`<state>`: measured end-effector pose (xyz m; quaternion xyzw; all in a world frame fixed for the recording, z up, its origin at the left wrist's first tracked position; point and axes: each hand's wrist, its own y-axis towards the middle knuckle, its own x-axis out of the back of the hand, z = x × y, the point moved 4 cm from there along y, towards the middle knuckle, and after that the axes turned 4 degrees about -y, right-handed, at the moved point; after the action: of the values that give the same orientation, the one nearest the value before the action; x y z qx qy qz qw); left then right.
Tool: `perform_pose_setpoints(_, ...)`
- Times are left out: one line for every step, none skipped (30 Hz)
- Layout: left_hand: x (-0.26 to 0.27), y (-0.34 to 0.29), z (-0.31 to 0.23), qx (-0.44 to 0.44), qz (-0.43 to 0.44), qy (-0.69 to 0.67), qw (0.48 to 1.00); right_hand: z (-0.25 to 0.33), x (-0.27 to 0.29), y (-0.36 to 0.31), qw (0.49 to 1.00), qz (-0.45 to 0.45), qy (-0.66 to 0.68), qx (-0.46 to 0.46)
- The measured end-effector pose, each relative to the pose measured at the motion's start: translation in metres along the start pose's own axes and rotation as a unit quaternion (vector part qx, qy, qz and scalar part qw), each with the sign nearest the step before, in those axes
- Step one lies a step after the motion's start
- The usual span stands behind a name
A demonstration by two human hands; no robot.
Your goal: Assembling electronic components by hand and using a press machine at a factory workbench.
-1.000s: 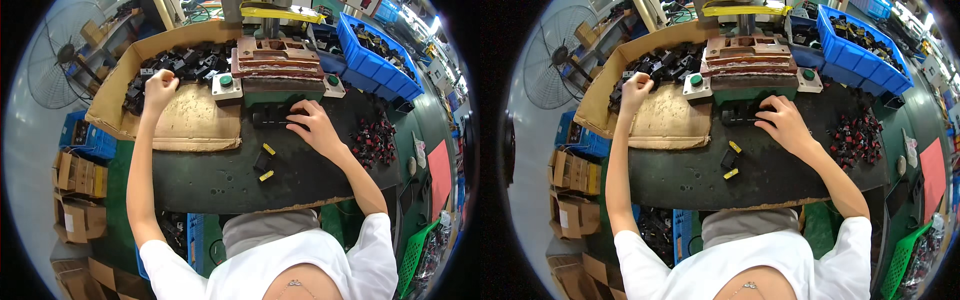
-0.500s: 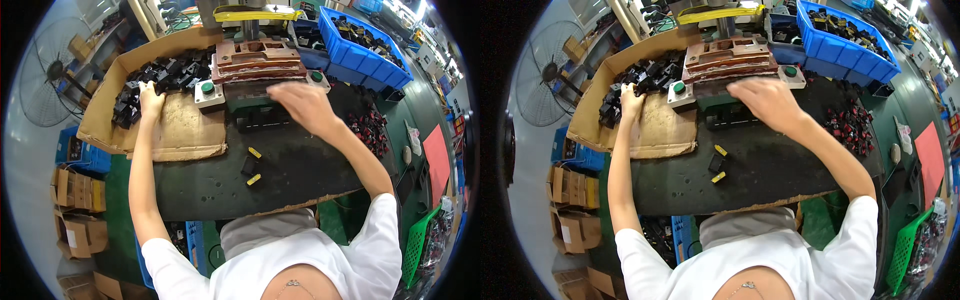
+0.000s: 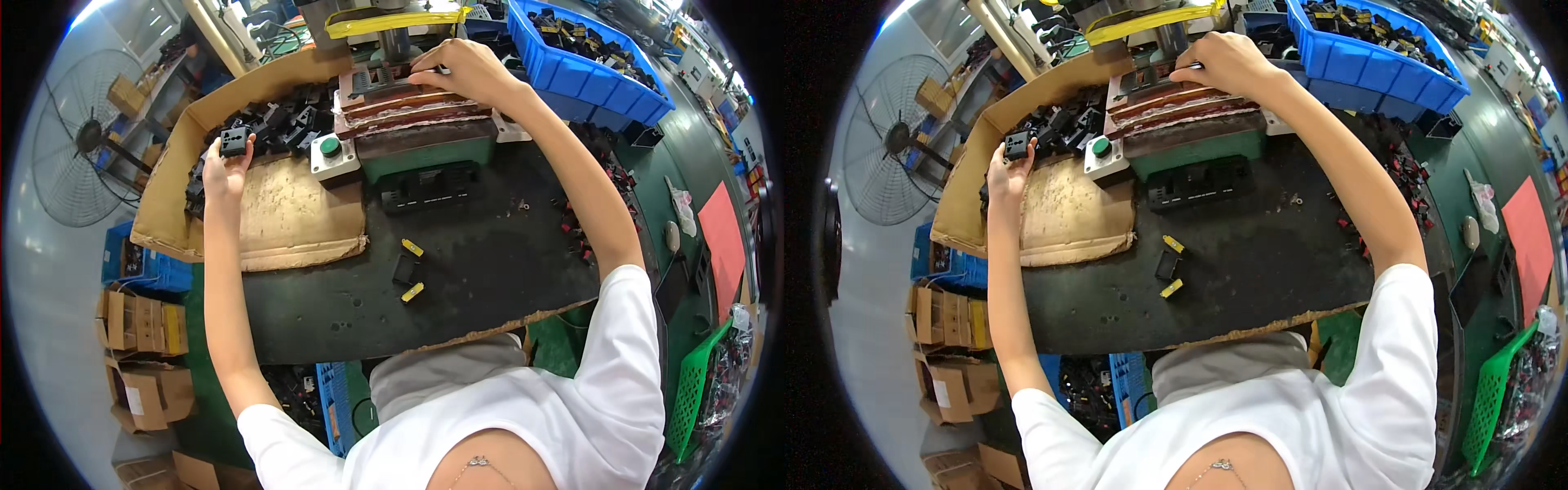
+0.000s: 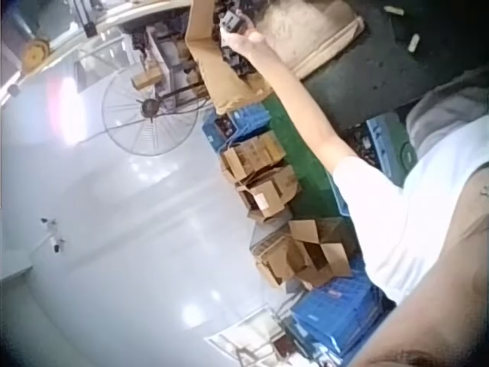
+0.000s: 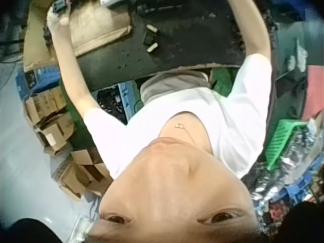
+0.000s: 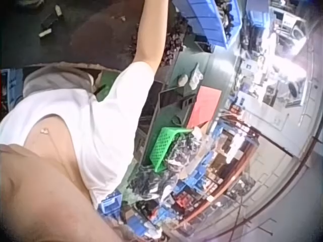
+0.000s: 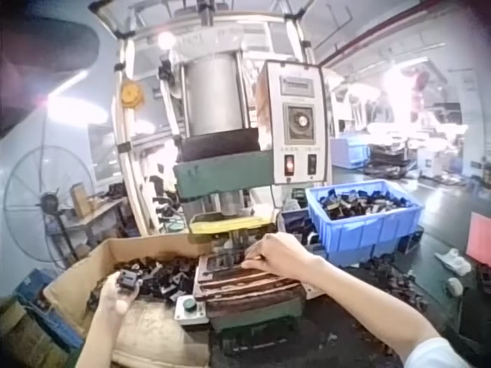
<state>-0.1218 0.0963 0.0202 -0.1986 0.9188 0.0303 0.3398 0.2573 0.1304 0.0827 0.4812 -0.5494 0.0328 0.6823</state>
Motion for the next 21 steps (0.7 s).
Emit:
perform_pose_setpoints(0.001, 0.000, 0.002, 0.023, -0.001, -0.028, 0.999, 0.000, 0.002, -0.002, 0.999, -0.017, -0.028, -0.006)
perform_pose_setpoints(0.001, 0.000, 0.002, 0.024, -0.001, -0.030, 0.999, 0.002, 0.009, -0.008, 0.995, -0.078, -0.058, 0.009)
perform_pose_setpoints(0.000, 0.000, 0.003, 0.031, 0.017, -0.017, 0.999, 0.000, 0.015, -0.015, 0.995, -0.077, -0.059, 0.010)
perform_pose_setpoints(-0.002, -0.001, 0.004, 0.037, 0.035, -0.005, 0.999, -0.002, 0.028, -0.023, 0.997, -0.067, 0.004, -0.023)
perform_pose_setpoints(-0.004, -0.003, 0.005, 0.039, 0.033, -0.007, 0.999, -0.004, 0.036, -0.034, 0.995, -0.056, 0.068, -0.055)
perform_pose_setpoints(-0.006, -0.003, 0.006, 0.057, 0.027, -0.018, 0.998, -0.009, 0.041, -0.046, 0.991, -0.046, 0.103, -0.075)
perform_pose_setpoints(-0.012, -0.005, 0.009, 0.078, 0.023, -0.028, 0.996, -0.012, 0.046, -0.060, 0.991, -0.044, 0.100, -0.078)
perform_pose_setpoints(-0.019, -0.009, 0.009, 0.073, 0.047, -0.017, 0.996, -0.016, 0.051, -0.074, 0.988, -0.058, 0.115, -0.086)
perform_pose_setpoints(-0.023, -0.012, 0.010, 0.078, 0.049, -0.016, 0.996, -0.021, 0.055, -0.088, 0.984, -0.073, 0.130, -0.096)
perform_pose_setpoints(-0.028, -0.014, 0.009, 0.046, 0.065, 0.039, 0.996, -0.029, 0.056, -0.101, 0.979, -0.060, 0.135, -0.140)
perform_pose_setpoints(-0.033, -0.015, 0.008, 0.014, 0.081, 0.093, 0.992, -0.041, 0.054, -0.112, 0.964, -0.046, 0.177, -0.192)
perform_pose_setpoints(-0.033, -0.012, 0.009, 0.047, 0.131, 0.108, 0.984, -0.052, 0.055, -0.121, 0.951, -0.018, 0.191, -0.241)
perform_pose_setpoints(-0.038, -0.017, 0.008, 0.049, 0.135, 0.112, 0.983, -0.064, 0.056, -0.130, 0.935, 0.008, 0.205, -0.290)
perform_pose_setpoints(-0.051, -0.023, 0.011, 0.049, 0.174, 0.165, 0.970, -0.080, 0.055, -0.142, 0.909, 0.033, 0.271, -0.314)
perform_pose_setpoints(-0.063, -0.029, 0.013, 0.047, 0.211, 0.218, 0.952, -0.094, 0.056, -0.152, 0.899, 0.071, 0.285, -0.325)
perform_pose_setpoints(-0.075, -0.038, 0.013, 0.039, 0.211, 0.217, 0.952, -0.105, 0.059, -0.161, 0.893, 0.054, 0.253, -0.368)
perform_pose_setpoints(-0.084, -0.044, 0.017, 0.043, 0.217, 0.219, 0.950, -0.117, 0.059, -0.171, 0.885, 0.039, 0.218, -0.410)
perform_pose_setpoints(-0.092, -0.049, 0.017, -0.004, 0.207, 0.292, 0.934, -0.128, 0.057, -0.180, 0.883, 0.036, 0.216, -0.416)
perform_pose_setpoints(-0.099, -0.055, 0.016, -0.055, 0.195, 0.364, 0.909, -0.140, 0.056, -0.189, 0.886, 0.051, 0.147, -0.436)
perform_pose_setpoints(-0.105, -0.058, 0.018, -0.081, 0.197, 0.393, 0.895, -0.149, 0.053, -0.198, 0.885, 0.066, 0.075, -0.455)
perform_pose_setpoints(-0.112, -0.059, 0.023, -0.079, 0.203, 0.393, 0.893, -0.154, 0.046, -0.205, 0.883, 0.064, 0.072, -0.459)
